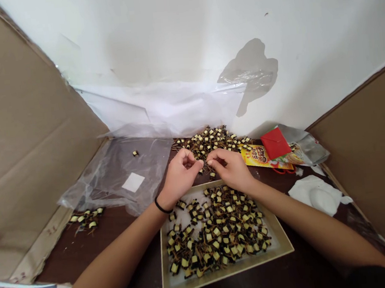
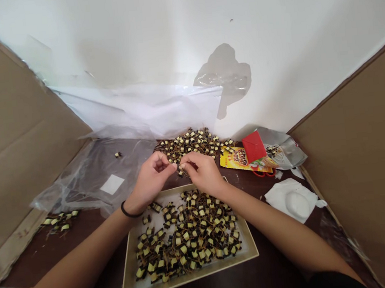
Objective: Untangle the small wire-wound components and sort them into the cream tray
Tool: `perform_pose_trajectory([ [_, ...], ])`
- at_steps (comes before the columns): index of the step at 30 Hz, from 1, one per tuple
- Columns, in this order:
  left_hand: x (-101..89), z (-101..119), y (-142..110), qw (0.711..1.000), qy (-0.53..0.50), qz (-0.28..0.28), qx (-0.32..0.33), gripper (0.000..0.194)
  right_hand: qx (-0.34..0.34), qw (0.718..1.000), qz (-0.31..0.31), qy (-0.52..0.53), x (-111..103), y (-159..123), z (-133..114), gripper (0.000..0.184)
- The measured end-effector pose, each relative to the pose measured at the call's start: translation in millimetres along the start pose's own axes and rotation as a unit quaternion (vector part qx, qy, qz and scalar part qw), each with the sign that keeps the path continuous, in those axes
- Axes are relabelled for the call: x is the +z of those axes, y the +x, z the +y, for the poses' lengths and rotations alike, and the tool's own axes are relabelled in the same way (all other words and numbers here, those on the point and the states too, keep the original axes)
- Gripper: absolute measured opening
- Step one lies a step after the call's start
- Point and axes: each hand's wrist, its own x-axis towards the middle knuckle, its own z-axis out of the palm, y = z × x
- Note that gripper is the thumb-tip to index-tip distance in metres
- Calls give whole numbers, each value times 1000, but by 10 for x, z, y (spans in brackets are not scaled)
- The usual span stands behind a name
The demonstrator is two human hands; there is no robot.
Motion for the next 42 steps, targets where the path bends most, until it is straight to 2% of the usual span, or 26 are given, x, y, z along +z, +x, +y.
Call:
perform_pose_trajectory([
  [6, 5, -14, -6, 1000, -22, -16, -1, 21, 52, 996, -14, 68, -8, 30, -7, 13],
  [14, 4, -27, -16, 999, 1, -34, 28, 19, 73, 992, -40, 98, -24, 41, 7, 13],
  [20, 7, -58, -46, 997, 39, -36, 63, 20, 49, 998, -15, 35, -28, 15, -33, 12],
  [27, 5, -37, -81, 993, 71, -44, 80, 20, -26, 999, 24, -38, -30, -16, -49, 16],
  [37, 29, -59, -70, 992, 74, -25, 95, 18, -36, 998, 35, -42, -9, -6, -3, 13],
  [42, 40, -23, -70, 996, 58, -6, 72, 18, -26, 999, -3, -26, -12, 14, 28, 12],
])
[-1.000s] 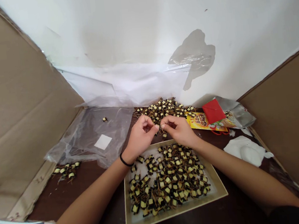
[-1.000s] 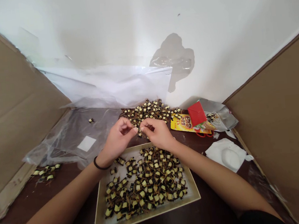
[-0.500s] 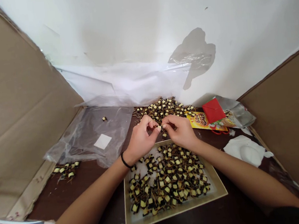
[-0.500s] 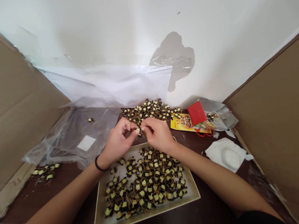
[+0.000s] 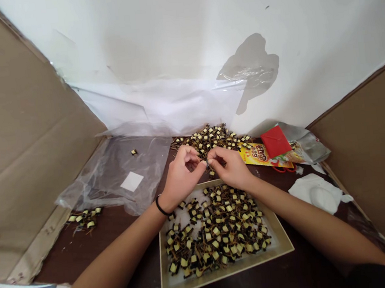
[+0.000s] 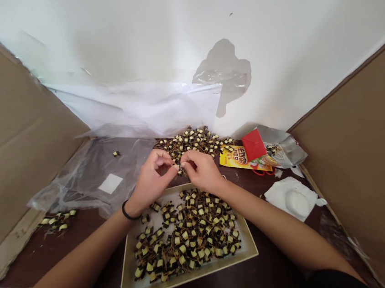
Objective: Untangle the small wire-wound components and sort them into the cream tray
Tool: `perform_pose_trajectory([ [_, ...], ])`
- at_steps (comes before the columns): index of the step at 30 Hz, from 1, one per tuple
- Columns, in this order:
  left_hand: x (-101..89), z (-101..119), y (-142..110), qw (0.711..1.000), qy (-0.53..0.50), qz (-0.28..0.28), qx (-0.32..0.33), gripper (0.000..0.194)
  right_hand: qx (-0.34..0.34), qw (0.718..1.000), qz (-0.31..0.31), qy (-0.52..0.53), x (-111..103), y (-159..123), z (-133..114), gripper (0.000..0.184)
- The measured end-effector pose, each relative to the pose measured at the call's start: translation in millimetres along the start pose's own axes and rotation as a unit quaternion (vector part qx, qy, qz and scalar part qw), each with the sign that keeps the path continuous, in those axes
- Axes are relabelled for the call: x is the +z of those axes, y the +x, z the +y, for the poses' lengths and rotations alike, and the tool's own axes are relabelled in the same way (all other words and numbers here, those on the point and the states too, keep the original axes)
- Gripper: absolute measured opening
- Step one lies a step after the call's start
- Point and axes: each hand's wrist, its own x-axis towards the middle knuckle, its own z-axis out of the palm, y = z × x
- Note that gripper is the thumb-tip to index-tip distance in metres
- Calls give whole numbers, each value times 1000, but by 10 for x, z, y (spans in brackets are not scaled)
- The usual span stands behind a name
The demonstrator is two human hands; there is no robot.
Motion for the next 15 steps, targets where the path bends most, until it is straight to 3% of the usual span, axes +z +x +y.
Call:
perform_pose_trajectory([
  [8, -16, 10, 6, 998, 36, 39, 17, 18, 28, 998, 1, 58, -17, -1, -39, 13],
  [15, -10, 75, -44, 981, 161, 26, 109, 15, 60, 998, 24, 17, 15, -39, -134, 13],
])
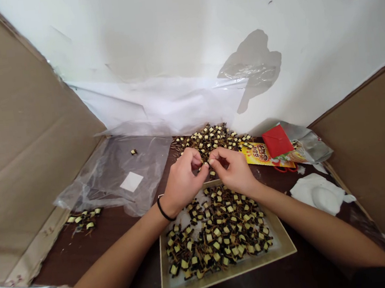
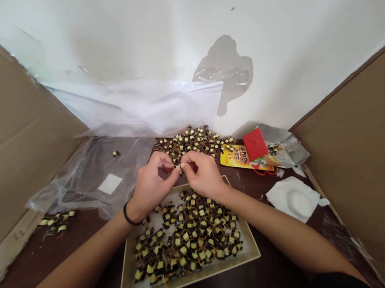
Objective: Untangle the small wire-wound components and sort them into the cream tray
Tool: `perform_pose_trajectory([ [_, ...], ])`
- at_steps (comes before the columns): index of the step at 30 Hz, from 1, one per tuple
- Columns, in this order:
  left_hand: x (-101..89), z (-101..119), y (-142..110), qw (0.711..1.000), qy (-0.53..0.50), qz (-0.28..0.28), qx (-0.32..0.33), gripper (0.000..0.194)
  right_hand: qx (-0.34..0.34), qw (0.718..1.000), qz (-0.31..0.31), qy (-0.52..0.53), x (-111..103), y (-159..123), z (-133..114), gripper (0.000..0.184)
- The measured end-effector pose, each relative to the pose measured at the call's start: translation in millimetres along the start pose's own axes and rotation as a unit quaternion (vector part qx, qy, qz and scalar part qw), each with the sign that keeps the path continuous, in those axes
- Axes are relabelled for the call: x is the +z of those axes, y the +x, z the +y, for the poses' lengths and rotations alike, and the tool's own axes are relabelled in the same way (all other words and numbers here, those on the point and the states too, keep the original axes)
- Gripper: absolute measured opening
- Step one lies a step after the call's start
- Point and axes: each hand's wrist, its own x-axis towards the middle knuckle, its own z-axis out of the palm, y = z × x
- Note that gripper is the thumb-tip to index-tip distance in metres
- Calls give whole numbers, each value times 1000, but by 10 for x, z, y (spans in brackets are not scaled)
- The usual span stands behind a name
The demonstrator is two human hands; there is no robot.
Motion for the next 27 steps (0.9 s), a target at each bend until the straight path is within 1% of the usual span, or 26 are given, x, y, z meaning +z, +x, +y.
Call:
perform_pose_trajectory([
  [2, 5, 4, -4, 1000, 21, 3, 17, 15, -15, 1000, 3, -22, 4, -11, -16, 14],
  [5, 8, 21, -4, 999, 34, 17, 13, 16, -47, 998, 3, -40, 7, -22, -21, 14],
  [8, 0, 51, 1, 999, 22, 33, -24, 17, -73, 996, 3, -42, 6, -23, -6, 14],
  [11, -6, 58, 12, 996, -24, 40, -77, 18, -83, 996, -5, -24, 2, -10, 16, 13],
  [14, -1, 24, 27, 988, -94, 35, -119, 18, -55, 998, -11, 16, -4, 15, 35, 12],
  [17, 6, -21, 42, 978, -148, 19, -142, 19, -16, 998, -21, 60, -12, 36, 49, 13],
  [22, 11, -50, 61, 969, -199, 12, -145, 20, 16, 992, -36, 117, -24, 52, 65, 14],
  [27, 10, -50, 65, 967, -218, 5, -129, 19, 27, 989, -48, 139, -35, 63, 80, 16],
])
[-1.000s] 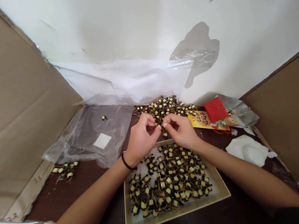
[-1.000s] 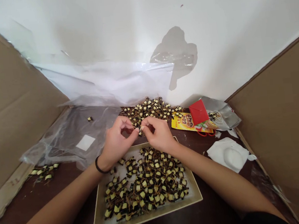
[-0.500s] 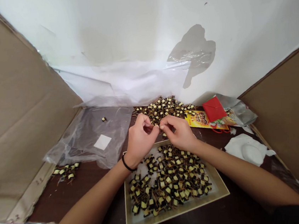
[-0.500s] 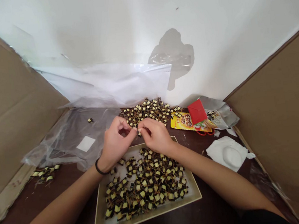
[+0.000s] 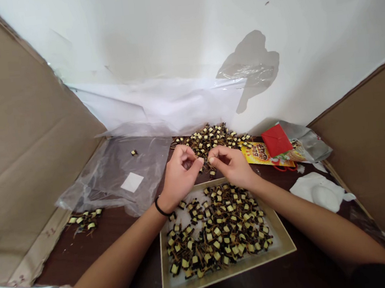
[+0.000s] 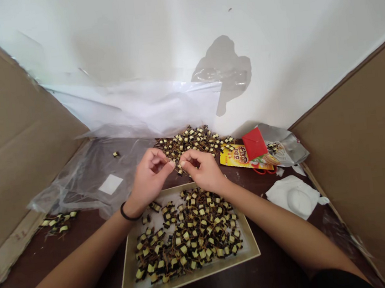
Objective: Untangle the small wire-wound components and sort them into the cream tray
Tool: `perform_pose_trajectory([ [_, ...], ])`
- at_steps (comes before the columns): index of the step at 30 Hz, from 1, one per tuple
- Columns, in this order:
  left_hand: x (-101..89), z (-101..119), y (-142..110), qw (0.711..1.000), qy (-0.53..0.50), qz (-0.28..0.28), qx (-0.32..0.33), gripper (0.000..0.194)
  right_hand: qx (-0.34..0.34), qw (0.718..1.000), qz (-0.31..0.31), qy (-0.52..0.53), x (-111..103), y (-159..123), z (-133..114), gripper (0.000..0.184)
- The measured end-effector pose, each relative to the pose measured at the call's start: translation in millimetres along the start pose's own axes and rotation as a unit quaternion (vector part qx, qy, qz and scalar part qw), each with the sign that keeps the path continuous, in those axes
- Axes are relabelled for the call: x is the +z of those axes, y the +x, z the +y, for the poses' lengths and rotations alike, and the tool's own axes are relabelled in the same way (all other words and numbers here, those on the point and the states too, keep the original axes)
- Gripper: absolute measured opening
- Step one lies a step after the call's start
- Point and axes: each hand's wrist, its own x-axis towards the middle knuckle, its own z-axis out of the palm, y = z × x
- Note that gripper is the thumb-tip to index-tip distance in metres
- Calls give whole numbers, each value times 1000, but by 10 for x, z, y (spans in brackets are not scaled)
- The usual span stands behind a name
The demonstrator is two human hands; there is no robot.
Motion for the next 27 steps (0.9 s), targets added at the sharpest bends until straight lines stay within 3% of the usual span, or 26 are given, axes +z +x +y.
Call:
perform_pose_trajectory([
  [12, -7, -26, -33, 998, 27, -32, 36, 18, -1, 999, -20, -25, -6, 5, -18, 14],
  [19, -12, -45, -50, 995, 68, -44, 51, 24, -22, 992, 23, -122, 16, -35, -58, 11],
  [27, -25, -19, -55, 989, 123, -48, 73, 24, -43, 985, 52, -160, 34, -54, -51, 14],
])
